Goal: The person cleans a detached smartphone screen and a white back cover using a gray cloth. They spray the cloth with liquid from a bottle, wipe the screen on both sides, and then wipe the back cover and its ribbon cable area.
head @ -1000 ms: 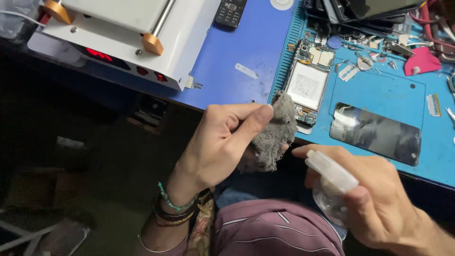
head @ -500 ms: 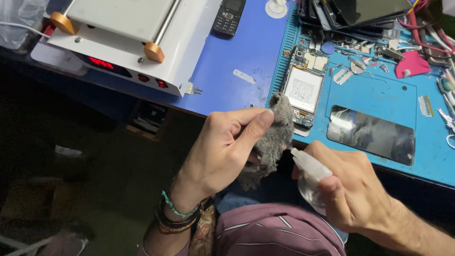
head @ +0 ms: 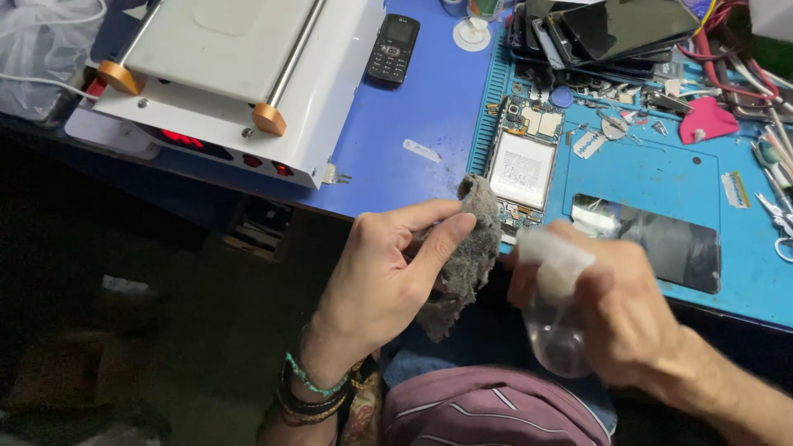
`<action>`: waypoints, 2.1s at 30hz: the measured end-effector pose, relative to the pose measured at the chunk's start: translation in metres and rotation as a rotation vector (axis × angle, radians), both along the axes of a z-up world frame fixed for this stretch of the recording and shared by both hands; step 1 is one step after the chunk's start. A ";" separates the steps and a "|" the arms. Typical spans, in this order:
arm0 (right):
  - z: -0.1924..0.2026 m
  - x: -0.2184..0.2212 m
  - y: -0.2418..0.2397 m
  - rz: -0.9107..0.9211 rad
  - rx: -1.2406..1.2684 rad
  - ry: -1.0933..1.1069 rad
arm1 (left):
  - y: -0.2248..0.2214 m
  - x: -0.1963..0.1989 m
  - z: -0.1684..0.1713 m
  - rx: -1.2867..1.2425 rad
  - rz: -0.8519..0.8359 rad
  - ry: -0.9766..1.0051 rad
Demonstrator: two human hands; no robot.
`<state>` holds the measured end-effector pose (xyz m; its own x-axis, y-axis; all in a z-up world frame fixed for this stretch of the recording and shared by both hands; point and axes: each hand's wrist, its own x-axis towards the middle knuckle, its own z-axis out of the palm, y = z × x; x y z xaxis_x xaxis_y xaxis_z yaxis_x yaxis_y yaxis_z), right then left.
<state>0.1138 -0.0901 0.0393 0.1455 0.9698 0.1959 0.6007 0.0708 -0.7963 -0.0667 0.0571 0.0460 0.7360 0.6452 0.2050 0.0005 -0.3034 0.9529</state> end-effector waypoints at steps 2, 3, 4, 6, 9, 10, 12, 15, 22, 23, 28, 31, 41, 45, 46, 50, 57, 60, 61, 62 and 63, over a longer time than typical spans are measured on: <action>0.012 0.013 0.022 -0.063 0.032 0.118 | 0.000 0.001 0.002 0.024 0.038 0.005; 0.019 0.019 0.033 -0.127 0.064 0.236 | 0.000 0.001 0.004 0.047 0.072 0.009; 0.023 0.030 0.052 -0.130 0.070 0.233 | -0.001 0.000 0.004 0.051 0.069 0.006; 0.032 0.051 0.089 -0.076 0.374 0.199 | -0.002 -0.001 0.005 -0.002 0.036 -0.033; 0.021 0.086 0.157 -0.027 0.511 0.146 | -0.003 -0.001 0.009 -0.030 0.015 -0.004; 0.016 0.088 0.174 -0.033 0.525 0.140 | -0.003 -0.001 0.009 -0.017 0.006 -0.008; 0.009 0.094 0.209 -0.003 0.542 0.037 | -0.002 -0.001 0.009 -0.088 0.003 -0.015; -0.024 0.111 0.253 -0.105 0.547 0.025 | -0.001 -0.002 0.007 -0.066 0.065 0.031; -0.041 0.117 0.278 -0.162 0.508 -0.157 | 0.000 0.000 0.002 -0.074 0.059 0.042; -0.041 0.117 0.276 -0.185 0.488 -0.201 | -0.001 0.002 0.002 -0.082 0.051 0.038; -0.028 0.109 0.237 -0.253 0.390 -0.158 | -0.005 0.008 -0.002 -0.092 0.024 0.038; 0.001 0.087 0.172 -0.314 0.342 -0.136 | -0.006 0.011 -0.002 -0.097 -0.010 0.047; 0.010 0.031 -0.042 0.029 -0.081 0.105 | -0.040 0.043 -0.022 -0.159 -0.456 0.077; -0.028 0.042 -0.086 -0.182 -0.031 0.139 | -0.063 0.064 -0.032 -0.175 -0.479 0.128; -0.030 0.043 -0.095 -0.187 -0.030 0.146 | -0.070 0.068 -0.036 -0.176 -0.484 0.135; -0.043 0.049 -0.123 -0.278 -0.031 0.563 | -0.098 0.083 -0.060 -0.355 -0.414 0.112; -0.075 0.051 -0.149 -0.317 0.352 0.890 | -0.161 0.117 -0.115 -1.154 -0.497 -0.237; -0.082 0.040 -0.147 -0.460 0.523 0.843 | -0.189 0.129 -0.107 -1.398 -0.480 -0.332; -0.084 0.038 -0.150 -0.462 0.495 0.855 | -0.193 0.129 -0.105 -1.419 -0.458 -0.332; -0.085 0.037 -0.153 -0.608 0.435 0.728 | -0.198 0.130 -0.103 -1.317 -0.392 -0.325; -0.087 0.037 -0.155 -0.749 0.378 0.593 | -0.200 0.133 -0.100 -1.211 -0.335 -0.313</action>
